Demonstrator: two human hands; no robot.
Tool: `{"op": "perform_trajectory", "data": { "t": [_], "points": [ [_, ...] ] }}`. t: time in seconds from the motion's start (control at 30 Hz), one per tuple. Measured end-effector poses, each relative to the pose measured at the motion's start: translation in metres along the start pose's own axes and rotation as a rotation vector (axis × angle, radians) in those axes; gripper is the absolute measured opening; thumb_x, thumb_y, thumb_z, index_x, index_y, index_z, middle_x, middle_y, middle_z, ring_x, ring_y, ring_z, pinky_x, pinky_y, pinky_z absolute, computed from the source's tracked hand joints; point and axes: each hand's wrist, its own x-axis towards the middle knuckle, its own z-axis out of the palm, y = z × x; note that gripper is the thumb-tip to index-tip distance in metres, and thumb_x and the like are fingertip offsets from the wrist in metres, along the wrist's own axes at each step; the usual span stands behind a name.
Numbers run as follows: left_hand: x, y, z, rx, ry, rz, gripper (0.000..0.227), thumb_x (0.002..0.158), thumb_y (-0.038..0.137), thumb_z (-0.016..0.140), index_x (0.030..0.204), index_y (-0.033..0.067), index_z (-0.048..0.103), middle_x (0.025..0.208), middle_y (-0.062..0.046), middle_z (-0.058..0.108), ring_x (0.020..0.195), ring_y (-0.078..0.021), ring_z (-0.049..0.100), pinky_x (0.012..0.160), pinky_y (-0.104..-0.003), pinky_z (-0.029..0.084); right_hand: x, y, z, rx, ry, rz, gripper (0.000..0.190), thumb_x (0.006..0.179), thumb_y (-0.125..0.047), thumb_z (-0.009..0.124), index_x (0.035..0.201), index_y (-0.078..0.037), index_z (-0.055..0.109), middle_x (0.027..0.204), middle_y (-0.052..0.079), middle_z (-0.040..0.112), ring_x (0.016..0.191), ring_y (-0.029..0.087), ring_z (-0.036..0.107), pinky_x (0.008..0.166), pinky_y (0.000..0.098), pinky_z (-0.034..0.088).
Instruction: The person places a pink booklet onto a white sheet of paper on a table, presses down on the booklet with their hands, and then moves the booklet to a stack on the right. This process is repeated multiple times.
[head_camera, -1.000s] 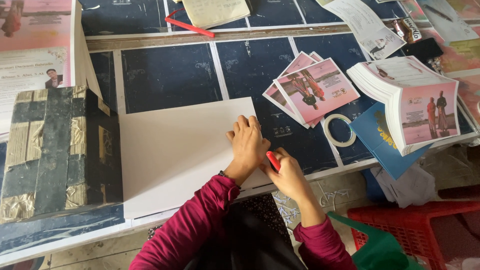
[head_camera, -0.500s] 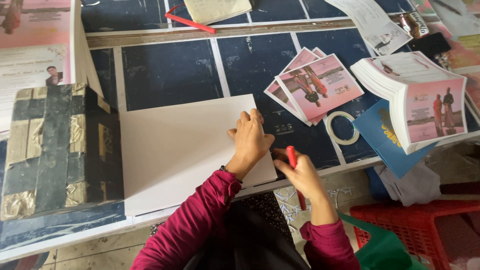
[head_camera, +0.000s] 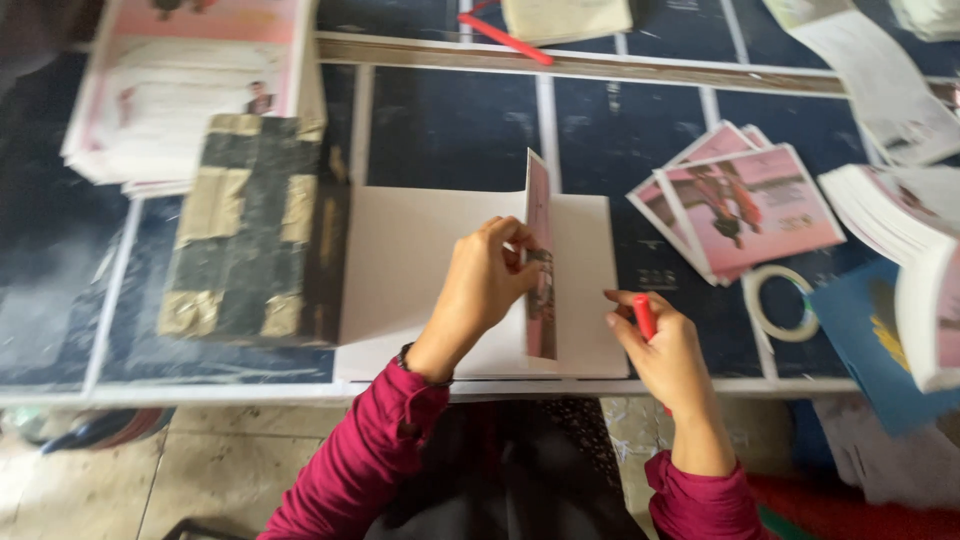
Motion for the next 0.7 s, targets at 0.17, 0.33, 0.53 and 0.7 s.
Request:
{"op": "perform_trajectory", "data": {
  "t": [0.17,0.33,0.53,0.7],
  "points": [
    [-0.041,-0.022,-0.084,0.172,0.166,-0.086,0.023,0.08,0.004,0.076,0.102,0.009,0.073,0.088,-0.015,0.068,0.081,-0.0395,0.076,0.069,-0.045,0.061,0.026,-0.092,0.058,-0.067,-0.058,-0.26,0.041,0.09,-0.021,0.081,0.13,-0.016,0.074,0.094,0.015,0.072,0.09,0.039,0.074,0.078,0.0459,0.058],
    [-0.08,-0.031,-0.102,0.324,0.256,-0.092,0.027,0.091,0.007,0.067,0.118,0.0104,0.07,0.107,-0.019,0.07,0.11,-0.039,0.071,0.09,-0.044,0.058,0.034,-0.119,0.1,-0.033,-0.083,-0.348,0.056,0.093,-0.031,0.078,0.145,-0.013,0.065,0.111,0.024,0.068,0.104,0.048,0.069,0.088,0.0546,0.056],
    [-0.092,-0.04,-0.087,0.691,0.194,0.05,0.038,0.095,0.008,0.06,0.129,-0.0091,0.066,0.146,-0.037,0.053,0.138,-0.052,0.048,0.112,-0.056,0.038,0.027,-0.137,0.13,-0.24,-0.137,-0.294,0.063,0.091,-0.042,0.076,0.146,-0.018,0.058,0.143,0.02,0.052,0.11,0.052,0.067,0.086,0.0628,0.06],
    [-0.067,-0.078,-0.061,0.35,0.083,0.036,0.054,0.089,-0.006,0.051,0.143,-0.0121,0.05,0.154,-0.037,0.044,0.142,-0.0511,0.044,0.119,-0.052,0.035,0.029,-0.141,0.14,-0.394,-0.165,-0.246,0.061,0.093,-0.04,0.074,0.142,-0.007,0.059,0.145,0.023,0.045,0.099,0.054,0.071,0.079,0.0637,0.063]
  ]
}}
